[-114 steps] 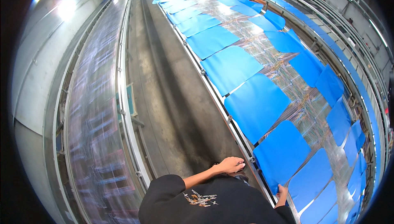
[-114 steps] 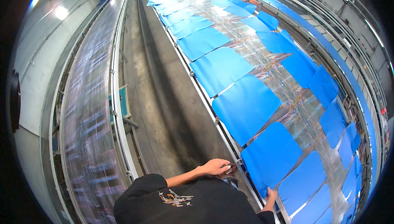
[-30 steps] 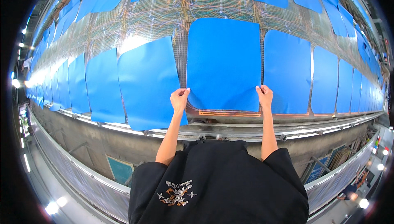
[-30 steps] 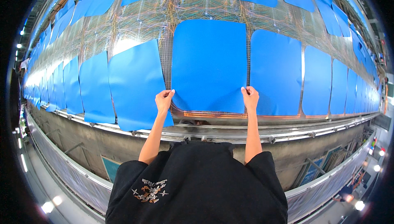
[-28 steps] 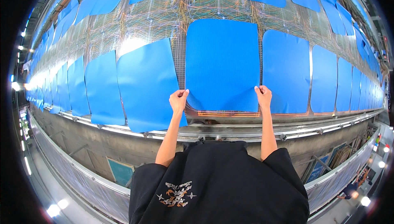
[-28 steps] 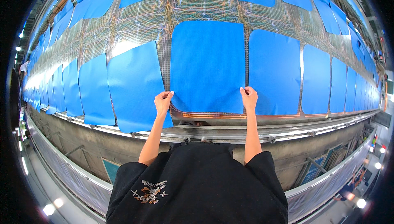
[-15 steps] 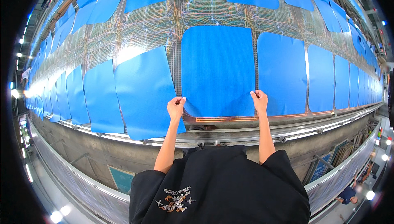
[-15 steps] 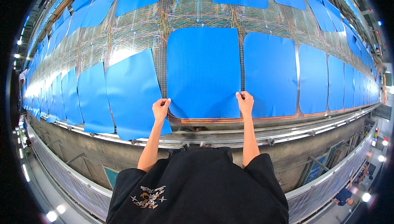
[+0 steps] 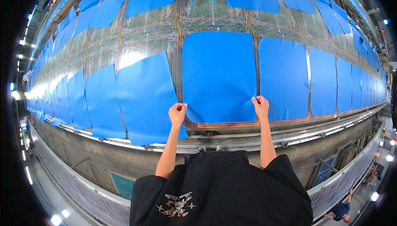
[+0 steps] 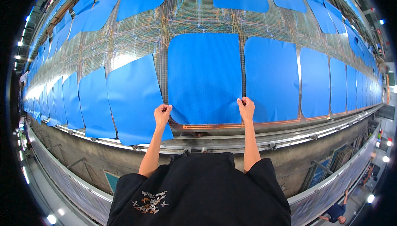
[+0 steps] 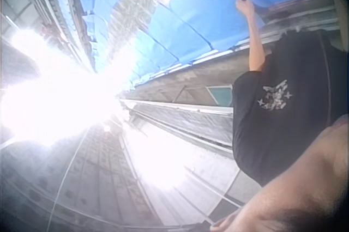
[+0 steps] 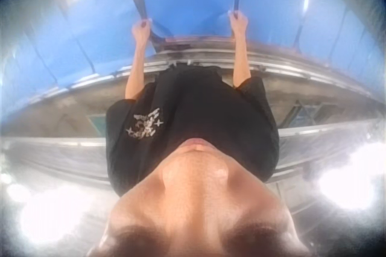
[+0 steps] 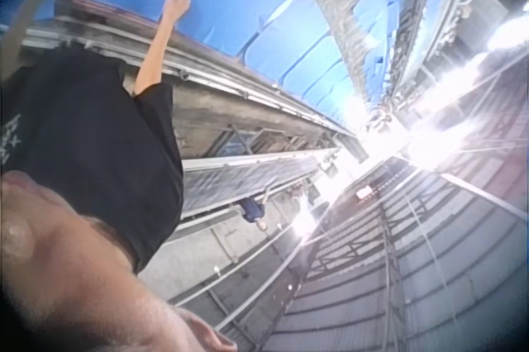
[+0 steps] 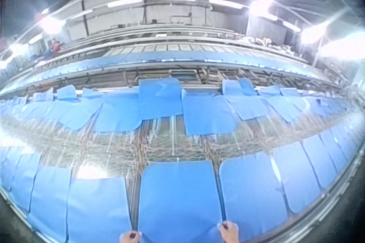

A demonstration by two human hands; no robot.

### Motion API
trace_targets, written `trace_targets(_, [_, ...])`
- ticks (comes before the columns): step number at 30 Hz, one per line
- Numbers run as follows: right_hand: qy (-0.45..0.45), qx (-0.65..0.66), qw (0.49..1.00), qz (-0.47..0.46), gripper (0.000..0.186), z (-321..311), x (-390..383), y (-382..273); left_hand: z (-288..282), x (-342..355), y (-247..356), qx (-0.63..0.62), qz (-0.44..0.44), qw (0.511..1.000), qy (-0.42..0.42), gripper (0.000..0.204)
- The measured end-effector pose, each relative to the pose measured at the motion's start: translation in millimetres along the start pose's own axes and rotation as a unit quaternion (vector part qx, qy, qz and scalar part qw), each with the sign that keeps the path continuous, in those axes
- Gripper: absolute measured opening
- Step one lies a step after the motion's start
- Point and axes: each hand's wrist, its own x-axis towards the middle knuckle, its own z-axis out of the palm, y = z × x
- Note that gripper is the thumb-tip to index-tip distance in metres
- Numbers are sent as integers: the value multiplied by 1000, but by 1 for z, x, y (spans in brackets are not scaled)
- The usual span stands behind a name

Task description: The person repeatedly places blue protective film sheets onto a large curved surface with a grid pattern. They align each sheet, smooth it down with both hands, and then retrieve another sheet to continue the process.

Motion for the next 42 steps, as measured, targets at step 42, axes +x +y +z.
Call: trace_targets(42, [2,-1,1000,-10,26,0,-3,-7,1,-2,2,2,-12,1000,-1,27])
